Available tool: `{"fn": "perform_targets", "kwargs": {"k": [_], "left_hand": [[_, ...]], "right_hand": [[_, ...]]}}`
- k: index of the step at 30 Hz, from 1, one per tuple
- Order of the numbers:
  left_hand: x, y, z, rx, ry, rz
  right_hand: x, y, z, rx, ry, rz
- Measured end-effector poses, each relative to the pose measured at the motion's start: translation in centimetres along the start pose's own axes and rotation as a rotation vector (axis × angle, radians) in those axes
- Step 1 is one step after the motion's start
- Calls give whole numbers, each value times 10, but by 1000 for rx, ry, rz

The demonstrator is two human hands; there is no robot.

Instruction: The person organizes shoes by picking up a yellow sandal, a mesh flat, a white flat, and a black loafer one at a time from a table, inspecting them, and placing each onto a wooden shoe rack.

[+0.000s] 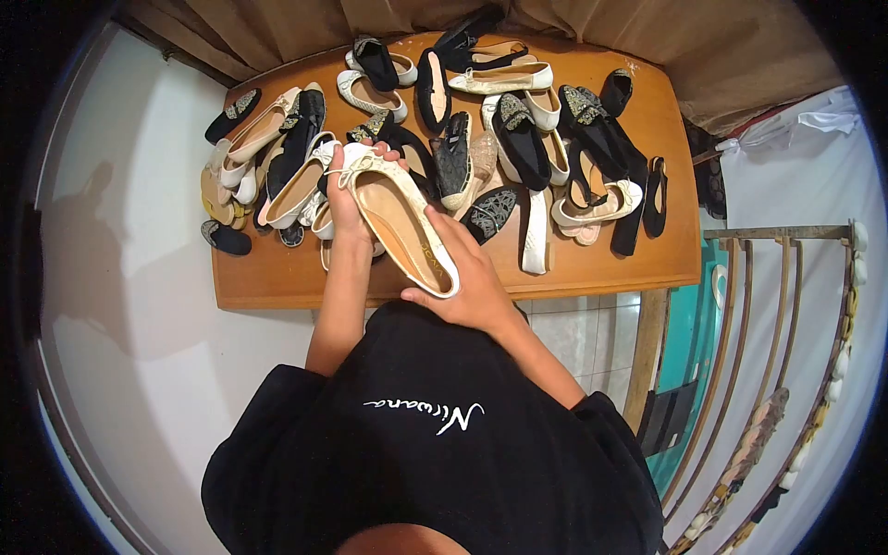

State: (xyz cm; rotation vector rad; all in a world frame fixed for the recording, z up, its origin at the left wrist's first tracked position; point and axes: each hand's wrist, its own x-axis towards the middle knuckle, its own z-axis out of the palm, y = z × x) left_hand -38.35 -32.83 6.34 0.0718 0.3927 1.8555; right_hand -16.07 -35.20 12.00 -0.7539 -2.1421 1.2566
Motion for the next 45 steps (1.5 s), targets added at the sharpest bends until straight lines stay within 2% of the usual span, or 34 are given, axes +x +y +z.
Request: {"fn": "perform_targets", "kwargs": {"k": [9, 13, 15, 17, 19, 20, 23, 32, 37, 41, 45], "left_hand": [[3, 2, 0, -5, -57, -37], [-7, -3, 21, -104, -6, 10], [-23, -12, 42, -135, -31, -97], [-25, -28, 26, -105, -87, -117], [-28, -38, 21, 104, -256, -146], [-32, -45, 20, 187, -138, -159], [-30, -50, 17, 238, -78, -184], [-25, -51, 14, 261, -62, -184], [-32, -42, 31, 69, -113, -176], [-24, -39, 39, 97, 48, -103], [-17, -39, 24, 21, -50, -140]], "right_hand": [[-6, 3, 10, 76, 43, 28], [-5, 8, 12, 117, 78, -4], [-4, 0, 12, 339, 168, 95], [3, 3, 12, 268, 205, 29], [7, 2, 10, 167, 202, 13], [6, 2, 9, 168, 204, 16], [6, 4, 7, 136, 184, 3], [4, 10, 9, 19, 182, -36], [6, 4, 11, 157, 227, 1], [8, -1, 6, 180, 206, 36], [6, 3, 11, 126, 169, -14]]}}
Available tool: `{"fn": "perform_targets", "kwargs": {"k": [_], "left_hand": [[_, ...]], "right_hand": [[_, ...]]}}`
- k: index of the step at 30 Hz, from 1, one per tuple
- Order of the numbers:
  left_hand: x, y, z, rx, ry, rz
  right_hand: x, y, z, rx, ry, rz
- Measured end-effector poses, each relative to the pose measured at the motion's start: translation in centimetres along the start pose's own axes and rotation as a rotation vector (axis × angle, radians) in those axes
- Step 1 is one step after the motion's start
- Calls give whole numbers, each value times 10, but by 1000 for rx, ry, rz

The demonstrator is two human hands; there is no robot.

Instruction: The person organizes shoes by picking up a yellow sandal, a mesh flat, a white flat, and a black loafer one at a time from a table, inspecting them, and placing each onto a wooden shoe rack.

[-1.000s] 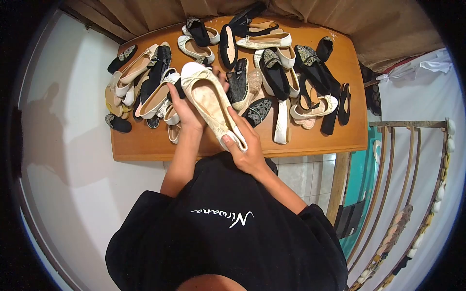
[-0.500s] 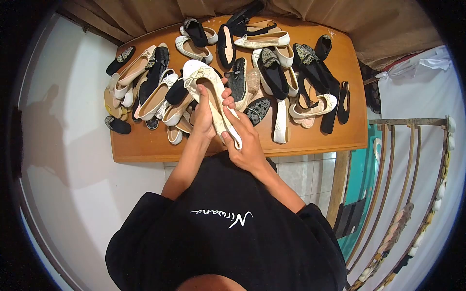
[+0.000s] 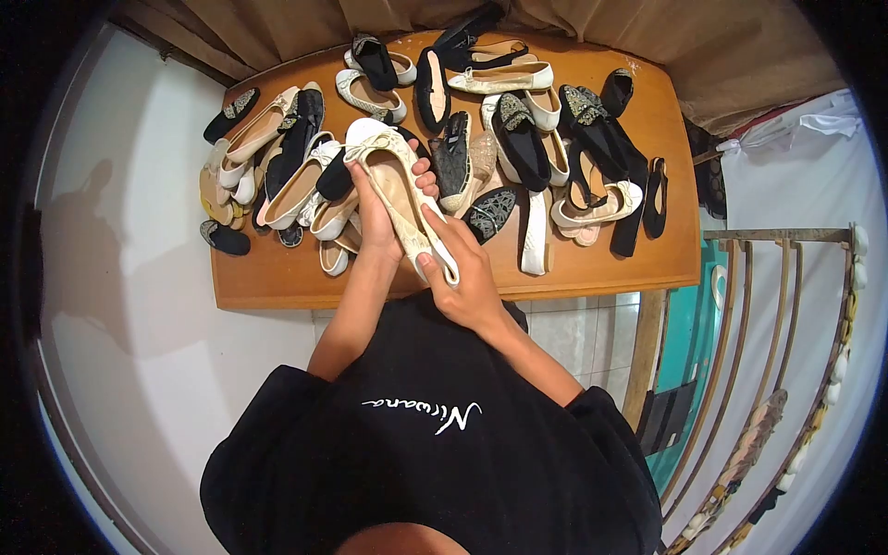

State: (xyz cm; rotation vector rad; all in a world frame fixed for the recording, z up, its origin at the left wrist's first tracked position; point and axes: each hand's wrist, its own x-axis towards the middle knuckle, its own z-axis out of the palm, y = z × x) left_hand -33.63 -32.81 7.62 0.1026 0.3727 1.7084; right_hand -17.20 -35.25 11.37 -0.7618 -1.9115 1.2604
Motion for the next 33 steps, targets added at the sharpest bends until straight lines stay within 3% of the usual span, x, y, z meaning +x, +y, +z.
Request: {"fn": "perform_targets", "kwargs": {"k": [4, 20, 25, 28, 33], "left_hand": [[-2, -4, 4, 69, 89, 35], [-2, -1, -9, -46, 76, -25], [-6, 0, -22, -127, -26, -97], [-12, 8, -10, -145, 50, -123], [3, 24, -54, -254, -67, -160]], "right_hand": [[-1, -3, 1, -31, -16, 0], [-2, -5, 9, -104, -50, 49], [1, -9, 1, -59, -77, 121], [-2, -8, 4, -72, -83, 106], [-8, -10, 11, 4, -203, 118]]}}
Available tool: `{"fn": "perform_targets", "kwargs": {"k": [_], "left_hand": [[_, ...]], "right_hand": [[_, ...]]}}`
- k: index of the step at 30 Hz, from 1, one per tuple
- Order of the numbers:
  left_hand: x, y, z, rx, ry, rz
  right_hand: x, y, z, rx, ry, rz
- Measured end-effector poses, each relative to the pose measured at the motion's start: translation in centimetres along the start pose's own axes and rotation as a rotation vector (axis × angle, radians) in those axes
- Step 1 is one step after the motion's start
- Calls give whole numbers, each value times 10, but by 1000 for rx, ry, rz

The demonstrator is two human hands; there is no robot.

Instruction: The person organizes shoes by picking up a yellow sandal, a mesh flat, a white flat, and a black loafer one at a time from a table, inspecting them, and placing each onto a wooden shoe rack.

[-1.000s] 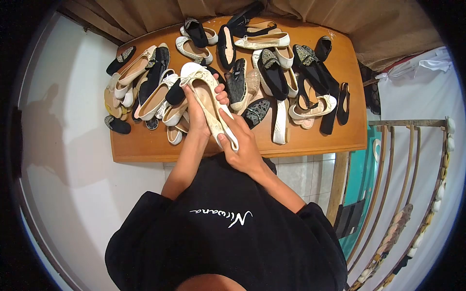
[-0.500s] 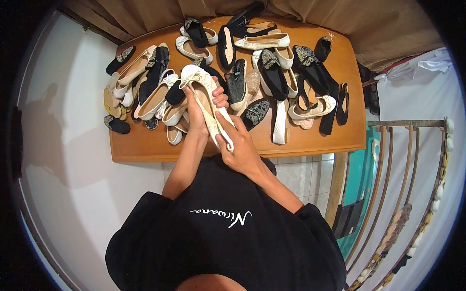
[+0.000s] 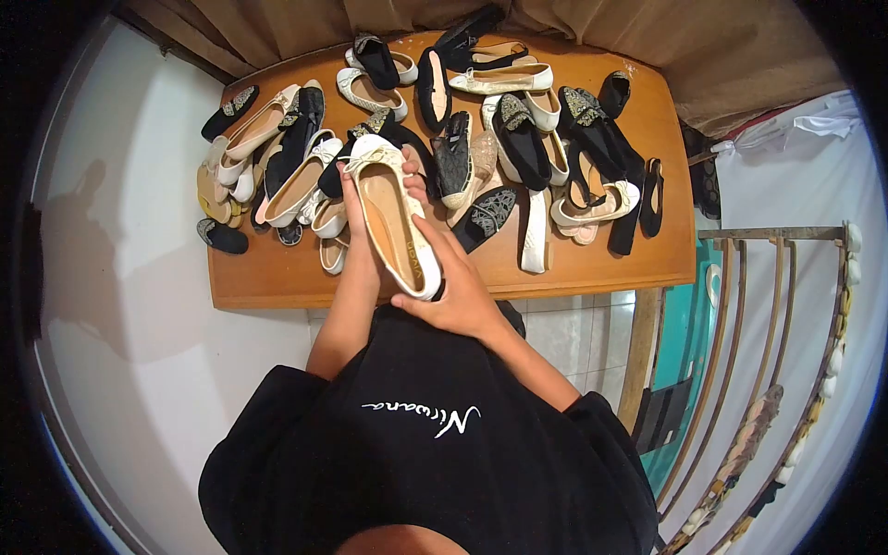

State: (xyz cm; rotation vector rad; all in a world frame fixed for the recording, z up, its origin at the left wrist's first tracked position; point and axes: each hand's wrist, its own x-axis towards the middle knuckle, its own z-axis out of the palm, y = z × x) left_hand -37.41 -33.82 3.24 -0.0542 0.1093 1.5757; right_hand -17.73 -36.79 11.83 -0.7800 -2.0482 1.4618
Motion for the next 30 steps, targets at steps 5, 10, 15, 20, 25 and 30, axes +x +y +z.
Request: {"fn": "perform_targets", "kwargs": {"k": [5, 10, 15, 20, 25, 30], "left_hand": [[-6, 8, -9, -48, -96, -91], [-14, 9, 11, -14, -115, -110], [-18, 10, 16, 105, -20, -83], [-23, 3, 18, 191, 13, -122], [-30, -21, 32, 241, -57, -221], [-43, -66, 50, 270, -95, -311]], "right_hand": [[-9, -5, 15, -87, -4, 8], [-14, -10, 21, -52, -14, 93], [-23, -13, 38, 145, 34, 208], [-38, -20, 59, 113, 173, 251], [-60, -29, 63, 27, 317, 231], [-100, -34, 57, -96, 411, 177]]}}
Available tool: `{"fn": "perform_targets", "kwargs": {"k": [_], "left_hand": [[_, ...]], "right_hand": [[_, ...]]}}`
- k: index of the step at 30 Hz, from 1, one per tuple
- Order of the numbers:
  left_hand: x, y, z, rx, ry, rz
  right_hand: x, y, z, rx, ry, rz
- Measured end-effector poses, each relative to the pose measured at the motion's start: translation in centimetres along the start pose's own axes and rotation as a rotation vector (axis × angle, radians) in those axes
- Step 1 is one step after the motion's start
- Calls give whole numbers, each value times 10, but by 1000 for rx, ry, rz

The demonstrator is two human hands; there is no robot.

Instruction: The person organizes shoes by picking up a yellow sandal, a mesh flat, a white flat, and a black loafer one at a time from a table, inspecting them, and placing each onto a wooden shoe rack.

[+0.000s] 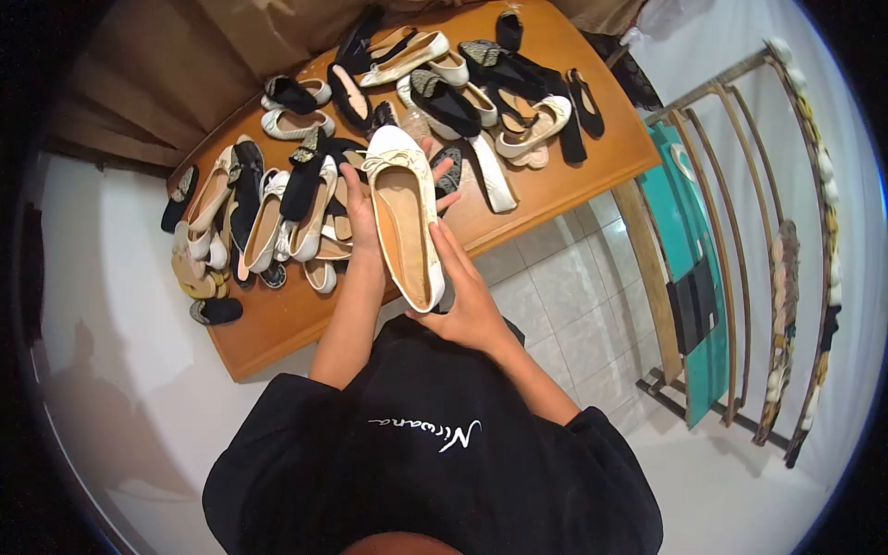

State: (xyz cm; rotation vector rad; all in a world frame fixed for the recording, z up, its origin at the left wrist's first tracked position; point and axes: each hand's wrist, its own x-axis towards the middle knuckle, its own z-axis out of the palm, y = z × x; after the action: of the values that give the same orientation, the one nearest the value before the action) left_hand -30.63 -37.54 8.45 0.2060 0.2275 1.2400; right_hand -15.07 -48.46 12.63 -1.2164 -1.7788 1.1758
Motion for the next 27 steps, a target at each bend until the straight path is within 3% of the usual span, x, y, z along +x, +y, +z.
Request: {"fn": "perform_targets", "kwargs": {"k": [6, 14, 20, 27], "left_hand": [[1, -61, 34, 72, -44, -125], [-19, -199, 74, 107, -194, -375], [-53, -309, 99, -10, -192, -619], [-77, -401, 131, 159, -213, -810]], "right_hand": [[-55, 12, -31, 12, 149, -4], [-177, 25, -93, -89, 432, -33], [-275, 29, -112, -166, 611, 75], [-347, 40, -136, -322, 718, 139]]}}
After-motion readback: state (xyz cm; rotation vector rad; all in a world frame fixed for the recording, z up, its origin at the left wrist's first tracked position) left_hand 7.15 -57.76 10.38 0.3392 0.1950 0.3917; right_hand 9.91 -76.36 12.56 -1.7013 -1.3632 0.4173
